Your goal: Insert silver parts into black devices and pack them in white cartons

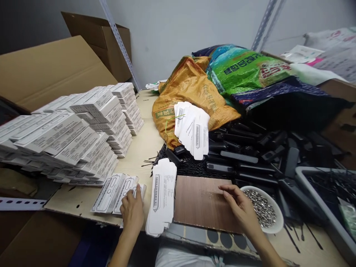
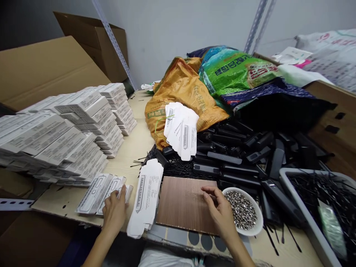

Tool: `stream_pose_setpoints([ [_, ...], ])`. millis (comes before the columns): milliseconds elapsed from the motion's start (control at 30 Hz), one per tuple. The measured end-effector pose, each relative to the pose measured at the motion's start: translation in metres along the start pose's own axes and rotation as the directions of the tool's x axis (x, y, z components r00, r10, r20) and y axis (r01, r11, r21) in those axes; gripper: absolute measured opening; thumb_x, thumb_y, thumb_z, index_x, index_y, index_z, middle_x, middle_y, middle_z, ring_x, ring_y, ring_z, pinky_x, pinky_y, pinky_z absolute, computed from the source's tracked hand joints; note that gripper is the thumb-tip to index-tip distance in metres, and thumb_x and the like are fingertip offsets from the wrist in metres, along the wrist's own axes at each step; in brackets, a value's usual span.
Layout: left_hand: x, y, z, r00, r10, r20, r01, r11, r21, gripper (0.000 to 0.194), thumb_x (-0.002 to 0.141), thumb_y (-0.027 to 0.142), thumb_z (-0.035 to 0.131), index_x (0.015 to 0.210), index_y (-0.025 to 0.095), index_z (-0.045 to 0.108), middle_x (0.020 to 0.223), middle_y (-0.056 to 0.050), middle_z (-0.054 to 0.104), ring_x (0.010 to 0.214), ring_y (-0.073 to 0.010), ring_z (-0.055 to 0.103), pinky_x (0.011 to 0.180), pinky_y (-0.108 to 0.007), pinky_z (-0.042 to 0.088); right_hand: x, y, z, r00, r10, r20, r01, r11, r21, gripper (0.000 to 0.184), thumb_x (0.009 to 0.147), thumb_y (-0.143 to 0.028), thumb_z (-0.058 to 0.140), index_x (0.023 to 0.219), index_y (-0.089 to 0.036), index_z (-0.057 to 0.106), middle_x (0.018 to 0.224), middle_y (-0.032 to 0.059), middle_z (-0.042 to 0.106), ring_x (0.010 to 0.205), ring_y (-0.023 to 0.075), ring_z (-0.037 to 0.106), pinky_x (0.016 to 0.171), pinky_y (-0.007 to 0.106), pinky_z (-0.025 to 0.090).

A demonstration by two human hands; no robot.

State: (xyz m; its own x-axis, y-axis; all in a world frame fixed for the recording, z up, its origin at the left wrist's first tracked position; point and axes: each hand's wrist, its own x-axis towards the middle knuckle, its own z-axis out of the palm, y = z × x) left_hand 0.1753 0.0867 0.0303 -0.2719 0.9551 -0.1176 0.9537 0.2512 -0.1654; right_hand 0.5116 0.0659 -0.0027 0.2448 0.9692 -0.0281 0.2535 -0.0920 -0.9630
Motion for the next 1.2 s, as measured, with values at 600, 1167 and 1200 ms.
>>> stream_pose_setpoints([
  [600, 0.06, 0.157, -0.048, 0.774, 0.532, -0.343, -0.626, 0.565, -0.538, 0.034, 0.09, 0.019, 0.044, 0.122, 0.016, 0.055, 0.113, -0.011, 0.057, 0.103, -0.0223, 0.059, 0.092, -0.039, 0.049, -0.002, 0.061, -0.077, 0.959, -0.281, 0.027, 0.245, 0.781, -0.574, 0.018, 0.084, -0.034, 0.049, 0.072, -0.025, 0.058, 0.074, 0.0056, 0.063, 0.073, 0.0265, 0.059, 0.071, 0.042, 0.046],
  [1167, 0.082, 0.264, -0.072, 0.574, 0.786, -0.231, -0.794, 0.465, -0.391, 0.024, 0.072, 0.008, 0.063, 0.094, 0.014, 0.062, 0.096, -0.01, 0.062, 0.101, -0.028, 0.056, 0.096, -0.044, 0.04, 0.001, 0.031, -0.069, 0.956, 0.187, -0.226, -0.139, 0.967, 0.212, 0.033, 0.074, -0.051, 0.069, 0.083, -0.02, 0.064, 0.08, 0.0069, 0.07, 0.07, 0.0208, 0.063, 0.066, 0.033, 0.052],
  [1200, 0.081, 0.26, -0.069, 0.578, 0.778, -0.247, -0.788, 0.454, -0.417, 0.026, 0.073, 0.009, 0.062, 0.098, 0.015, 0.061, 0.098, -0.009, 0.061, 0.101, -0.0267, 0.056, 0.095, -0.042, 0.041, 0.002, 0.027, -0.067, 0.951, 0.221, -0.214, -0.146, 0.937, 0.318, 0.035, 0.072, -0.05, 0.072, 0.084, -0.019, 0.064, 0.081, 0.0072, 0.07, 0.069, 0.0197, 0.062, 0.066, 0.033, 0.052],
])
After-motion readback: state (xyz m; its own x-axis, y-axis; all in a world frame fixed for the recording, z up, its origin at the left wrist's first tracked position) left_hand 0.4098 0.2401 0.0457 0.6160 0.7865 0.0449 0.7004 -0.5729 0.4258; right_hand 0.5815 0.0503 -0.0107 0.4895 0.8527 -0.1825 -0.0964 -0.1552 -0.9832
